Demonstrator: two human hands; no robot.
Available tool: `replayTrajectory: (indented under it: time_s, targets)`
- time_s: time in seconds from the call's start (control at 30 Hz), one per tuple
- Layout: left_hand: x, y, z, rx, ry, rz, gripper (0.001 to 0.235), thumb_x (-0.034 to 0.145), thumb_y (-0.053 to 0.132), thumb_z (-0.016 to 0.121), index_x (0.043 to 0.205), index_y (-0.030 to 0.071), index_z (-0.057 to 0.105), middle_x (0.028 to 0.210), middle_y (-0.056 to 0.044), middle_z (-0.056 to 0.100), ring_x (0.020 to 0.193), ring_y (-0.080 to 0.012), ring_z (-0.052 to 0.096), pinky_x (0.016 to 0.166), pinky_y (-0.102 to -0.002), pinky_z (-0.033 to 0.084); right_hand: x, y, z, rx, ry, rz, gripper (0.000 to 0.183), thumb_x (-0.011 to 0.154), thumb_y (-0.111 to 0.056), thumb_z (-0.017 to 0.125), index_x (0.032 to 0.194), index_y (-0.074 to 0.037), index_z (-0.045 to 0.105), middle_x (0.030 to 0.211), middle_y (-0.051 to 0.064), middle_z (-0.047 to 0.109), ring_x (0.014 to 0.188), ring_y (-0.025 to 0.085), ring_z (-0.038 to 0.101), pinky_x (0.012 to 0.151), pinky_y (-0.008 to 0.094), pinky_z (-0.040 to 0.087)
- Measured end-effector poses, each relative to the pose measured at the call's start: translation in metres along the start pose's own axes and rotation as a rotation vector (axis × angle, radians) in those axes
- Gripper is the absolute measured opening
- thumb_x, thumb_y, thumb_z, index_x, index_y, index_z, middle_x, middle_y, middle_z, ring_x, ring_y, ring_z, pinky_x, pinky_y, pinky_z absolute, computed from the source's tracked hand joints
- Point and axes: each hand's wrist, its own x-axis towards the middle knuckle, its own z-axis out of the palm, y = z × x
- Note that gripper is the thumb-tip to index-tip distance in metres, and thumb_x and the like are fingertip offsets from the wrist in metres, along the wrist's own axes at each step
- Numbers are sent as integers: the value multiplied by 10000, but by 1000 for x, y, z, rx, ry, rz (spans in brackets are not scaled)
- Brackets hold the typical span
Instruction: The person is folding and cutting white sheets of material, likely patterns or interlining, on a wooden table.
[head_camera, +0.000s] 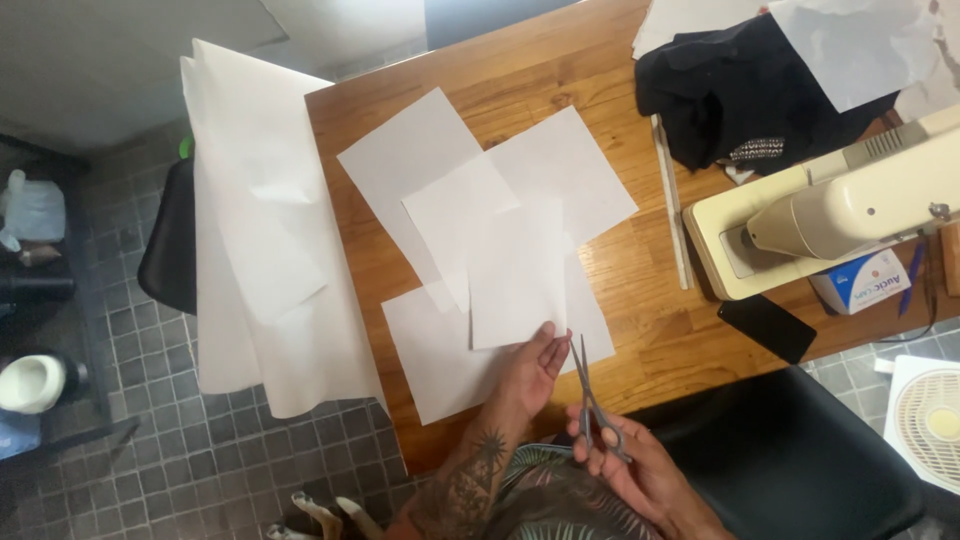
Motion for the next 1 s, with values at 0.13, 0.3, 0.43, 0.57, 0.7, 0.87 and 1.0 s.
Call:
replayTrajectory:
  time_s: [0.13, 0.3, 0.43, 0.57, 0.7, 0.87, 1.0]
  targets:
    - [-5, 6, 10, 23, 14, -14, 476, 931, 113, 944, 1334, -19, 729, 1198, -178, 867, 1185, -282, 835, 1095, -320, 675, 7, -1, 1, -36, -43, -26, 644, 1045, -128, 759, 1543, 250, 602, 1269, 297, 753, 947, 303, 793, 698, 305, 670]
    - [-19, 10, 24, 21, 18, -17, 428, 936, 101, 937, 1290, -15, 727, 1219, -187, 854, 1173, -273, 824, 1077, -304, 674, 20, -3, -1, 41, -8, -3, 634, 1039, -106, 766, 1545, 245, 616, 1261, 289, 767, 946, 295, 793, 719, 302, 688]
    - [-22, 8, 23, 93, 31, -34, 380, 957, 156, 945, 1251, 14, 750, 1154, -128, 862, 1069, -224, 820, 982, -275, 679, 24, -7, 7, -1, -23, -46, 678, 1047, -130, 769, 1580, 250, 594, 1272, 270, 760, 972, 285, 784, 726, 288, 684]
    - [-25, 7, 19, 173, 62, -100, 548, 890, 308, 991, 1286, 13, 755, 1127, -107, 842, 1062, -248, 791, 881, -333, 642, 37, -17, 17, -3, -80, -78, 609, 1074, -170, 762, 1520, 216, 608, 1291, 264, 719, 970, 260, 766, 738, 283, 678]
    - [-25, 4, 9, 336, -169, -165, 579, 1037, 552, 849, 1284, 29, 873, 698, 19, 651, 538, -116, 562, 580, -318, 579, 46, -22, 23, -77, -70, -134, 652, 1068, -210, 772, 1548, 206, 625, 1285, 242, 734, 983, 266, 740, 764, 301, 642]
    - [-16, -9, -6, 176, -338, -220, 536, 1106, 533, 821, 1168, 1, 832, 608, -45, 692, 394, -194, 616, 369, -444, 590, 54, -17, 22, -84, -96, -192, 592, 1120, -254, 709, 1529, 172, 670, 1351, 247, 738, 1043, 286, 730, 819, 347, 604]
    - [-18, -6, 2, 163, -170, -149, 442, 1013, 442, 931, 1115, 16, 877, 626, 9, 658, 517, -162, 618, 492, -352, 584, 56, -18, 22, -63, -105, -183, 601, 1110, -277, 737, 1517, 162, 689, 1275, 215, 755, 893, 226, 654, 759, 317, 555]
